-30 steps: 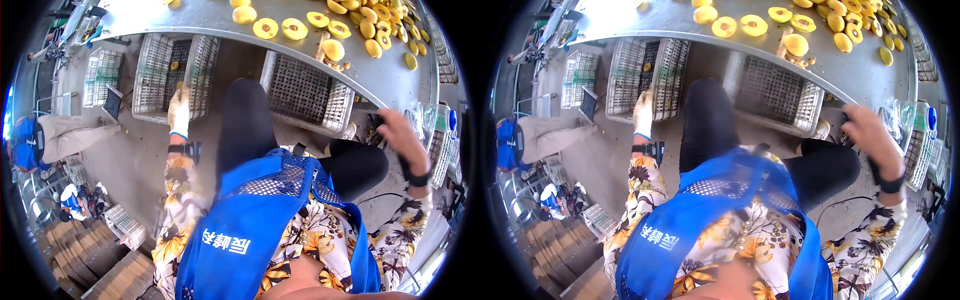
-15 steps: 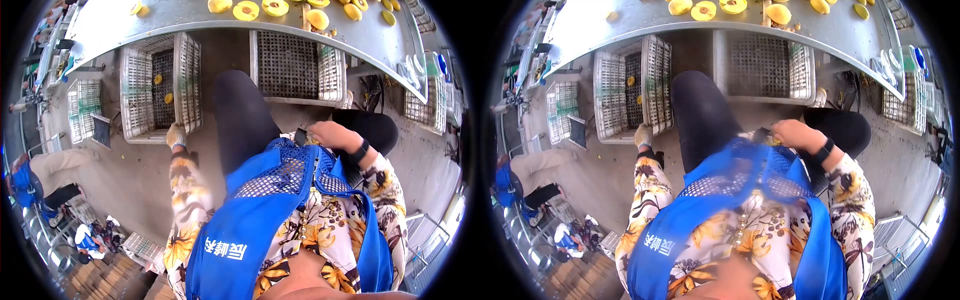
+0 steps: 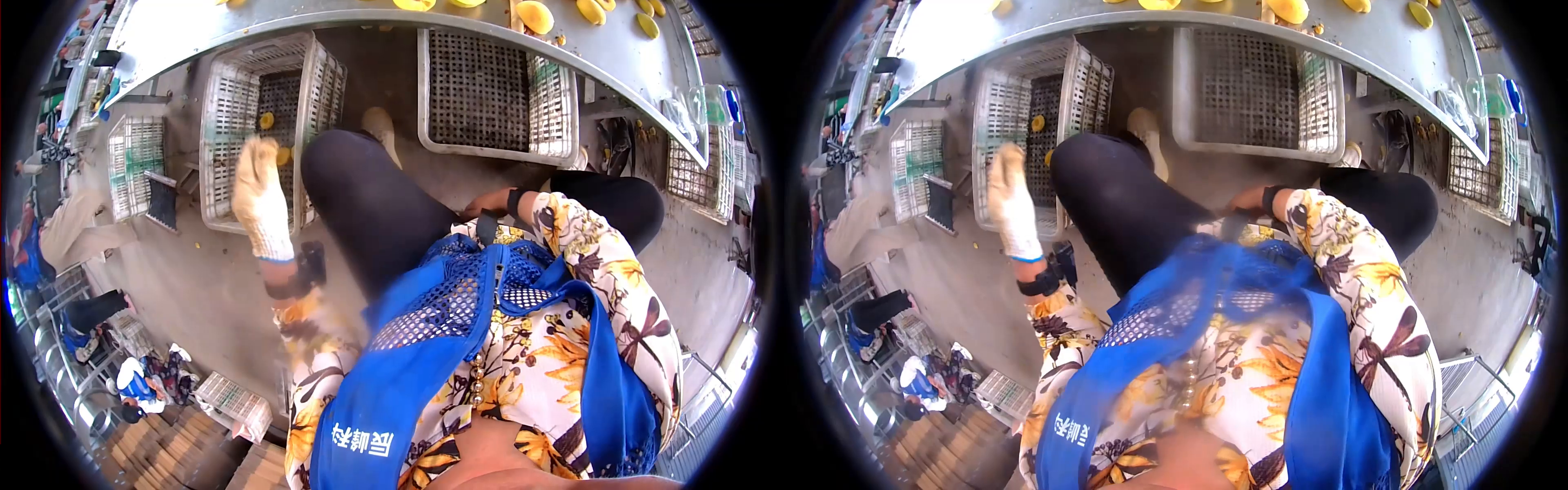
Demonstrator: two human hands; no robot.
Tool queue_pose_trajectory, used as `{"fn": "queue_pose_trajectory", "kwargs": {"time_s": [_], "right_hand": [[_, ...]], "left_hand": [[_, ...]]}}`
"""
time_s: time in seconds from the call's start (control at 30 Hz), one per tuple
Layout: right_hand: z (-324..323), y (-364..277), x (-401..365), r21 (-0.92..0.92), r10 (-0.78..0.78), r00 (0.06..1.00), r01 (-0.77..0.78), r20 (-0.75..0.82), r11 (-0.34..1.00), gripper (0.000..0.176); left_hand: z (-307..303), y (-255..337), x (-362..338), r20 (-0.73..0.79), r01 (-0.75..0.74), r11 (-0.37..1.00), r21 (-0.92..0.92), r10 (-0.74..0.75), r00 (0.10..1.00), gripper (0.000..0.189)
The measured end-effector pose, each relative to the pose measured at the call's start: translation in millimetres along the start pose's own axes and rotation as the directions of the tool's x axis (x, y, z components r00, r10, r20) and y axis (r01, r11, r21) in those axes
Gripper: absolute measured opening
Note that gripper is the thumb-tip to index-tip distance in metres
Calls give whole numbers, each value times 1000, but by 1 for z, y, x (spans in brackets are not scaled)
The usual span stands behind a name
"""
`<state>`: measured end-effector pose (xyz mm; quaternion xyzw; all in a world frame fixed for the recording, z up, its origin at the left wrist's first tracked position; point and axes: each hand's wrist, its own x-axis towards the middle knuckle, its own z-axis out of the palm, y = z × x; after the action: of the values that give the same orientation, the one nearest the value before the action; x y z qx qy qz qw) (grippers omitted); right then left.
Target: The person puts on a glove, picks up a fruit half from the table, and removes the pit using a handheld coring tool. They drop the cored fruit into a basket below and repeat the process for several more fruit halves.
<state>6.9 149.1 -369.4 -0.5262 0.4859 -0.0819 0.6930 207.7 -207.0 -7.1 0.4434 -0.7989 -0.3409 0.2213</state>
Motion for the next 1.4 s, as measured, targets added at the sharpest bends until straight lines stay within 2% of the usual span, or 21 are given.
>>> {"fn": "queue_pose_trajectory", "kwargs": {"time_s": [0.07, 0.13, 0.2, 0.3, 0.37, 0.43, 0.5, 0.53, 0.6, 0.63, 0.73, 0.77, 0.87, 0.93, 0.97, 1.0, 1.07, 1.2, 1.27, 1.33, 1.4], "right_hand": [[1, -16, 9, -64, 7, 997, -2, 82, 998, 31], [-1, -36, 11, -74, 54, 994, -47, 95, 996, 31], [-2, -60, 13, -83, 95, 993, -89, 74, 993, 30], [-13, -84, 8, -104, 117, 993, -114, 24, 988, 30], [-21, -100, 13, -110, 127, 992, -127, -2, 986, 30], [-33, -112, 21, -114, 124, 992, -125, -19, 986, 29], [-50, -121, 27, -112, 128, 991, -132, -44, 985, 29], [-57, -127, 29, -103, 130, 990, -135, -51, 986, 29], [-73, -132, 34, -92, 128, 990, -134, -66, 987, 29], [-80, -135, 35, -87, 129, 989, -136, -78, 987, 28], [-97, -141, 32, -73, 136, 983, -146, -124, 987, 28], [-103, -143, 30, -68, 137, 980, -148, -145, 987, 28], [-121, -147, 16, -54, 139, 965, -154, -221, 987, 27], [-125, -147, 3, -44, 140, 950, -158, -279, 986, 27], [-128, -146, -7, -44, 141, 941, -162, -307, 986, 27], [-127, -149, -19, -40, 148, 931, -171, -335, 984, 27], [-120, -149, -43, -21, 160, 909, -181, -384, 983, 27], [-107, -148, -91, -17, 173, 874, -203, -453, 979, 26], [-96, -146, -106, -25, 168, 861, -205, -479, 978, 26], [-83, -141, -113, -34, 145, 849, -188, -508, 982, 25], [-69, -127, -116, -47, 101, 843, -147, -528, 988, 25]], "left_hand": [[1, 62, 11, -151, -233, 967, 104, 247, 957, 42], [16, 130, 10, -107, -240, 903, -356, 216, 971, 37], [58, 125, 31, -174, -663, 731, -161, 640, 748, 34], [112, 177, 16, 205, -534, 666, -521, 705, 679, 33], [146, 192, 8, 446, -292, 670, -683, 698, 560, 33], [171, 182, 3, 722, 114, 747, -655, 573, 387, 36], [175, 180, 13, 876, 175, 862, -476, 447, 184, 37], [174, 177, 18, 916, 22, 922, -386, 380, 126, 35], [199, 157, 6, 804, 38, 814, -580, 564, 189, 36], [197, 164, 21, 800, 58, 799, -599, 593, 90, 30], [209, 181, 36, 552, -21, 555, -832, 831, 74, 28], [218, 180, 31, 417, -31, 419, -907, 907, 66, 28], [233, 202, 40, 513, 0, 528, -850, 826, -233, 30], [196, 235, 78, 765, 88, 851, -518, 507, -397, 32], [181, 251, 91, 826, 99, 931, -352, 359, -435, 34], [183, 253, 89, 823, 62, 932, -357, 346, -450, 29], [198, 247, 69, 762, -23, 829, -559, 502, -409, 21], [225, 221, 45, 709, -99, 709, -698, 665, -235, 28], [234, 214, 33, 809, 11, 820, -573, 568, -153, 48], [247, 210, 23, 916, 91, 925, -369, 378, -134, 35], [236, 212, 14, 831, 234, 815, -530, 554, -46, 50]]}}
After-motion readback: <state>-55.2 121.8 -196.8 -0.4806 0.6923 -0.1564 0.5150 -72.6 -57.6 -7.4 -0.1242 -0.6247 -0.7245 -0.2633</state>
